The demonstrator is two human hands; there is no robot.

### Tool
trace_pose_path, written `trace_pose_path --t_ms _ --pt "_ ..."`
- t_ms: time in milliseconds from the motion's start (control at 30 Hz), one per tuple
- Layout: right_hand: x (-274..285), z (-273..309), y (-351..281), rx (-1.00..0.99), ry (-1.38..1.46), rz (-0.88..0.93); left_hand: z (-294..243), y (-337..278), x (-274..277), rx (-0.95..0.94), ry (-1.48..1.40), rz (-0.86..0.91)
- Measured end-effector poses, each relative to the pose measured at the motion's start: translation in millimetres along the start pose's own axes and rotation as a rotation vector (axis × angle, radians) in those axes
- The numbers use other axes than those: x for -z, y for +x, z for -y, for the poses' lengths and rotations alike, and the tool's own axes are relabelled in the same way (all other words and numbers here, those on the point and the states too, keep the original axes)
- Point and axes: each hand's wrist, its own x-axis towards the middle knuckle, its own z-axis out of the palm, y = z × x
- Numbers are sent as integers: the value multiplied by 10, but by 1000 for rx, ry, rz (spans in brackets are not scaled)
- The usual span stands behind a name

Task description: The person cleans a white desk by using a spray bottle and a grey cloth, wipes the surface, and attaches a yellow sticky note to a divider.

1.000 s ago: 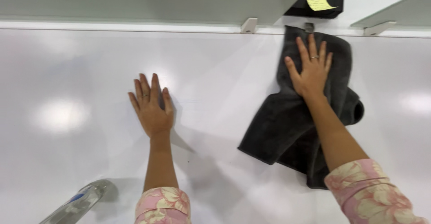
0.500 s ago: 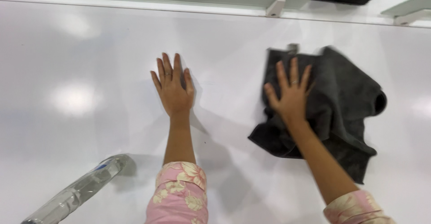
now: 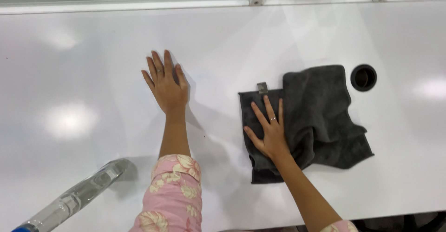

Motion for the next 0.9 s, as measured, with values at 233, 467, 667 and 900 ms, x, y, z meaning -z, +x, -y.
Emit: trace_pose_path --t_ms 233,467,667,900 --pt "-28 -22 1 5 -4 -23 53 -14 14 -51 17 43" --pt "-43 -95 87 14 -28 -57 123 -282 -30 -116 -255 26" --pt "-29 -150 190 -28 15 -29 -41 -1692 130 -13 -183 92" --pt "47 -353 75 67 34 -34 274 -2461 397 70 11 78"
